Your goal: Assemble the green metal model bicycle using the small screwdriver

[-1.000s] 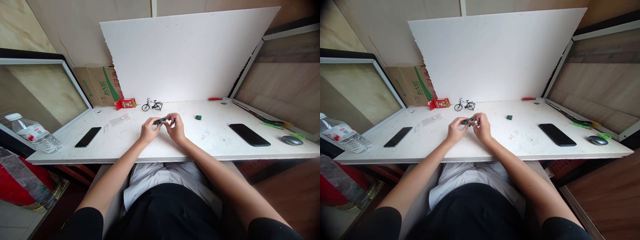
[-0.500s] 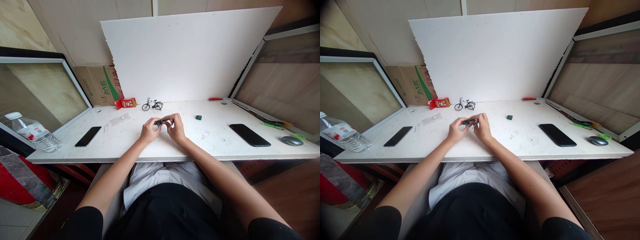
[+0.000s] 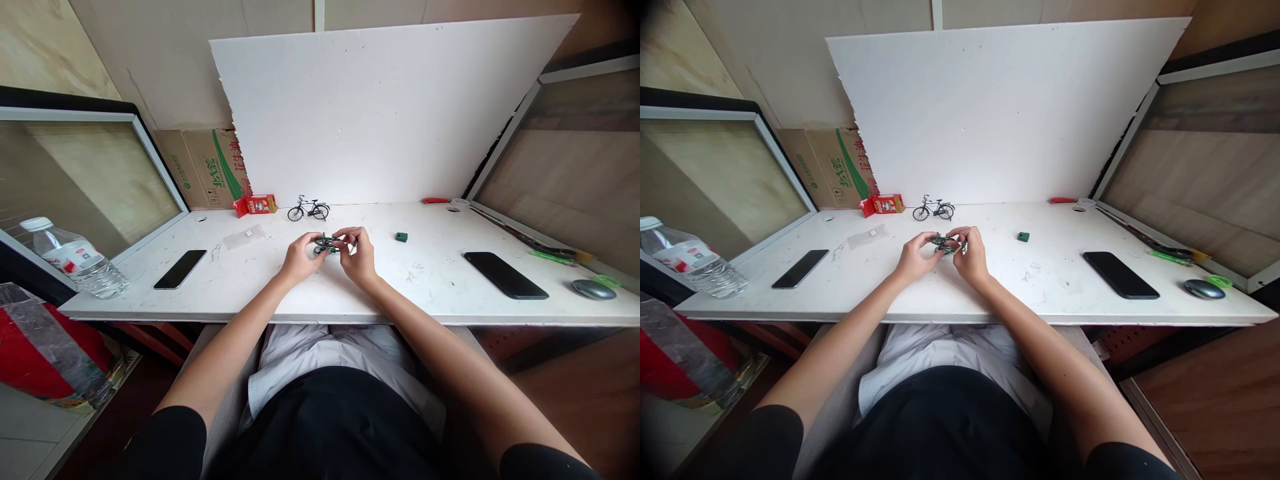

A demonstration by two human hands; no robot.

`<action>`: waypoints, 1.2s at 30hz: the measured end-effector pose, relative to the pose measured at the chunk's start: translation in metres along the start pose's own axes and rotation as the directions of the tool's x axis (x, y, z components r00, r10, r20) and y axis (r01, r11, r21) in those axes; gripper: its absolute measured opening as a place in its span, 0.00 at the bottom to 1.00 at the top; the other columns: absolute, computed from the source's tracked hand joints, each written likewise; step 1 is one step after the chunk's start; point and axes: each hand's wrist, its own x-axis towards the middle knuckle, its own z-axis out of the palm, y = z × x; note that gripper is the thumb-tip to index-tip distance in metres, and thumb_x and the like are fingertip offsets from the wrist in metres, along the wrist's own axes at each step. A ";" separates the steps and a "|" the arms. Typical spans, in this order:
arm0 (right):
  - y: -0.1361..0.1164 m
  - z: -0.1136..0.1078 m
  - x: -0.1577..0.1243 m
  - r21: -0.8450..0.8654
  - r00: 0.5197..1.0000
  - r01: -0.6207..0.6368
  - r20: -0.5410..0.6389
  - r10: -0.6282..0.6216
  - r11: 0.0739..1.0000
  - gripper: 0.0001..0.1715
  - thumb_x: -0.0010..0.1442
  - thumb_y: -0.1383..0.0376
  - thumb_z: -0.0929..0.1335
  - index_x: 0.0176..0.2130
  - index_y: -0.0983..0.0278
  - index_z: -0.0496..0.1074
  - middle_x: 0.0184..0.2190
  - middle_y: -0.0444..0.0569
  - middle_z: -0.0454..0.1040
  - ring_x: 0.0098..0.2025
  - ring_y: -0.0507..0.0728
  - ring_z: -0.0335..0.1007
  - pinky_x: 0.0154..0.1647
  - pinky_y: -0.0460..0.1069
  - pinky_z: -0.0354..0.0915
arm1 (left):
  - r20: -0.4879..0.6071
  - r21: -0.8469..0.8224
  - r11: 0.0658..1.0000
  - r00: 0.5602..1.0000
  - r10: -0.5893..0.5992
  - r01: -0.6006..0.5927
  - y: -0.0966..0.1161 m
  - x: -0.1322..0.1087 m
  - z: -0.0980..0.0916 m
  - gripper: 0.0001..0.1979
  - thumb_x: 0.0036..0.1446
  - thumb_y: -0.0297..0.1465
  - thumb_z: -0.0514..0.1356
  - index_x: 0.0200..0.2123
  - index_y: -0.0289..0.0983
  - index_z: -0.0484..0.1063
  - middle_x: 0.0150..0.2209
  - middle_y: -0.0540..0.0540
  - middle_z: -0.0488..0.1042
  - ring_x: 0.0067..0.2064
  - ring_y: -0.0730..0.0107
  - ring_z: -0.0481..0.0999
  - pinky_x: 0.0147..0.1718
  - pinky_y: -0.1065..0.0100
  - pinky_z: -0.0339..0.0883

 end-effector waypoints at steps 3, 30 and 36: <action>0.001 0.000 0.001 0.005 1.000 -0.015 -0.021 0.015 1.000 0.14 0.64 0.75 0.67 0.43 0.56 0.66 0.44 0.48 0.79 0.40 0.58 0.73 0.42 0.57 0.71 | 0.044 -0.010 0.999 0.998 -0.052 0.053 0.002 0.002 -0.003 0.17 0.62 0.34 0.72 0.53 0.38 0.78 0.51 0.38 0.84 0.55 0.54 0.84 0.58 0.53 0.76; -0.009 0.003 -0.001 0.135 0.998 -0.016 -0.053 0.024 0.991 0.19 0.68 0.62 0.74 0.41 0.55 0.58 0.44 0.50 0.80 0.41 0.59 0.76 0.42 0.58 0.71 | 0.243 -0.077 0.985 0.961 -0.134 0.157 0.029 0.017 -0.026 0.17 0.64 0.36 0.71 0.54 0.38 0.79 0.55 0.38 0.82 0.57 0.52 0.81 0.58 0.55 0.73; -0.013 0.004 0.001 0.208 0.997 -0.055 -0.044 0.065 0.977 0.23 0.68 0.60 0.75 0.41 0.54 0.55 0.45 0.49 0.78 0.42 0.58 0.74 0.45 0.59 0.73 | 0.286 -0.073 0.988 0.952 -0.113 0.139 0.033 0.020 -0.035 0.16 0.67 0.37 0.68 0.54 0.39 0.79 0.55 0.38 0.82 0.55 0.53 0.82 0.57 0.54 0.75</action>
